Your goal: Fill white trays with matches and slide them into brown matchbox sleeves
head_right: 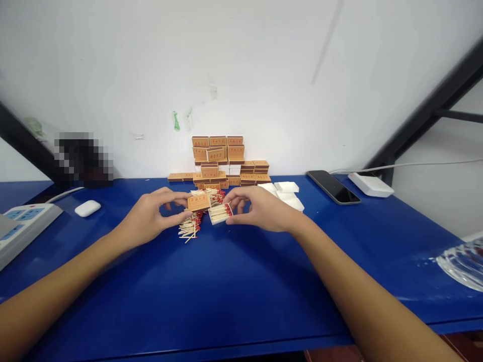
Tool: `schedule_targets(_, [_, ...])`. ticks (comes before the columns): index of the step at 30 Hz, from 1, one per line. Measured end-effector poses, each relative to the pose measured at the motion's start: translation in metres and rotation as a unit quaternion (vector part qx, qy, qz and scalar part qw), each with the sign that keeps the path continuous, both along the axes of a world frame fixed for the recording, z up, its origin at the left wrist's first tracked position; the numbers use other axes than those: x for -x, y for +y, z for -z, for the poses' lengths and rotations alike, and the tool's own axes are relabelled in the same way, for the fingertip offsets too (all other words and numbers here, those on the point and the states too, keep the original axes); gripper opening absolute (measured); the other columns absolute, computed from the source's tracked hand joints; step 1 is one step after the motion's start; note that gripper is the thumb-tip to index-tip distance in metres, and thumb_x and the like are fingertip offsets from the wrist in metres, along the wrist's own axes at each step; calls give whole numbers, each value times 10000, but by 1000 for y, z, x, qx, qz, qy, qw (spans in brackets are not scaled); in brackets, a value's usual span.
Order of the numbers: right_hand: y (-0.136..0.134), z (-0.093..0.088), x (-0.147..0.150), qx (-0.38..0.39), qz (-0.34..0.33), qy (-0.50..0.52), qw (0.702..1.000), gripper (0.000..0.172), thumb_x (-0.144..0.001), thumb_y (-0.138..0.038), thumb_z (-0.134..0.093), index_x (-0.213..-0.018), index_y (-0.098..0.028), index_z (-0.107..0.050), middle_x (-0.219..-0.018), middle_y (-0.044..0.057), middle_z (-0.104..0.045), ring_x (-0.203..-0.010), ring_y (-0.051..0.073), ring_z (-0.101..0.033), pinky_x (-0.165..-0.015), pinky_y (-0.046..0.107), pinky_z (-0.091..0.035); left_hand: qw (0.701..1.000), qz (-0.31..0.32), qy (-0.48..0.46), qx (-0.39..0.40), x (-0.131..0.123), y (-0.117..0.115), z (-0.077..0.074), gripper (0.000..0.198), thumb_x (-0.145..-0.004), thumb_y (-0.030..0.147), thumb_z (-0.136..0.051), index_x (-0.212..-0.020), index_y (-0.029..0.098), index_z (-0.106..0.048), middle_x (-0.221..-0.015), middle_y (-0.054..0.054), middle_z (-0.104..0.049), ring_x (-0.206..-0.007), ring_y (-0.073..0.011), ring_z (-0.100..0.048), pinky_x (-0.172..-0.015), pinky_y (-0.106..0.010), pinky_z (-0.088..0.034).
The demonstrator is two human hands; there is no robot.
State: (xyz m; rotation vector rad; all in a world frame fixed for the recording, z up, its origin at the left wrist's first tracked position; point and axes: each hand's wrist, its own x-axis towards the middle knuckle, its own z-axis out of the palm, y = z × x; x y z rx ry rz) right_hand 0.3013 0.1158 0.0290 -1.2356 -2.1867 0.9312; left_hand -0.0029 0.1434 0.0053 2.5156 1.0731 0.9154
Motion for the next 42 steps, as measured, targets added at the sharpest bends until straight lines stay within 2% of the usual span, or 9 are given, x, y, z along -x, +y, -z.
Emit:
schedule_targets(10, [8,0,-13,45,23,58,997,430,-793,-467,-852,-1135,-253,-703,-897,22,-681,-767,166,-624,-537,266,-532,1000,4,15,4,1,0,-4,320,-936,403,-726,-1232,284,-760,-999,-33,-799,-836,-194,-637,-718,-313,-518])
schedule_targets(17, [9,7,-10,47,16,55,997,442,-774,-468,-866,-1123,-249,-705,-916,25,-691,-796,173,-635,-610,291,-550,1000,0,-3,17,-1,-3,-3,362,-897,382,-754,-1238,259,-760,-978,-36,-788,-801,-174,-636,-745,-320,-548])
schedule_targets(22, [5,3,-6,53,12,66,996,450,-782,-504,-862,-1117,-247,-705,-928,29,-699,-798,171,-637,-600,285,-523,999,18,-13,25,-4,-8,-3,393,-876,416,-802,-1238,268,-764,-1040,-48,-786,-852,-185,-649,-780,-335,-555])
schedule_targets(25, [5,2,-6,40,5,63,997,440,-791,-504,-853,-1114,-244,-707,-940,33,-714,-812,176,-642,-665,311,-532,999,28,-6,14,-5,-9,-1,434,-846,437,-847,-1236,264,-764,-1026,-49,-784,-865,-198,-644,-775,-343,-552])
schedule_targets(28, [6,3,-8,21,14,50,998,439,-788,-503,-852,-1114,-241,-717,-932,35,-722,-840,187,-649,-716,329,-529,998,55,24,-13,-5,-9,0,406,-883,443,-819,-1247,274,-757,-1098,-51,-781,-973,-227,-639,-852,-380,-552])
schedule_targets(31, [7,4,-9,21,22,42,999,459,-778,-519,-852,-1122,-245,-722,-917,36,-721,-836,194,-652,-700,331,-522,992,104,56,-52,-8,-12,-1,329,-960,418,-740,-1264,292,-745,-1241,-51,-751,-1105,-248,-609,-966,-427,-525])
schedule_targets(35, [8,5,-10,27,23,38,999,449,-779,-506,-848,-1118,-240,-719,-912,36,-726,-831,192,-653,-687,320,-514,979,142,91,-113,-16,-24,-2,354,-990,404,-700,-1324,287,-711,-1355,-71,-690,-1246,-270,-558,-1068,-465,-462])
schedule_targets(39, [10,6,-13,26,27,43,998,471,-775,-515,-851,-1120,-229,-707,-869,21,-712,-795,177,-645,-659,306,-499,975,154,105,-117,-24,-35,0,238,-1059,359,-594,-1218,280,-754,-1194,-56,-750,-1101,-235,-618,-979,-417,-476])
schedule_targets(42, [12,6,-16,15,28,49,998,471,-779,-520,-849,-1116,-228,-700,-864,15,-696,-781,170,-636,-643,301,-485,994,92,31,-56,-24,-35,-2,212,-1034,386,-638,-1146,271,-776,-1053,-37,-782,-979,-212,-648,-896,-378,-506])
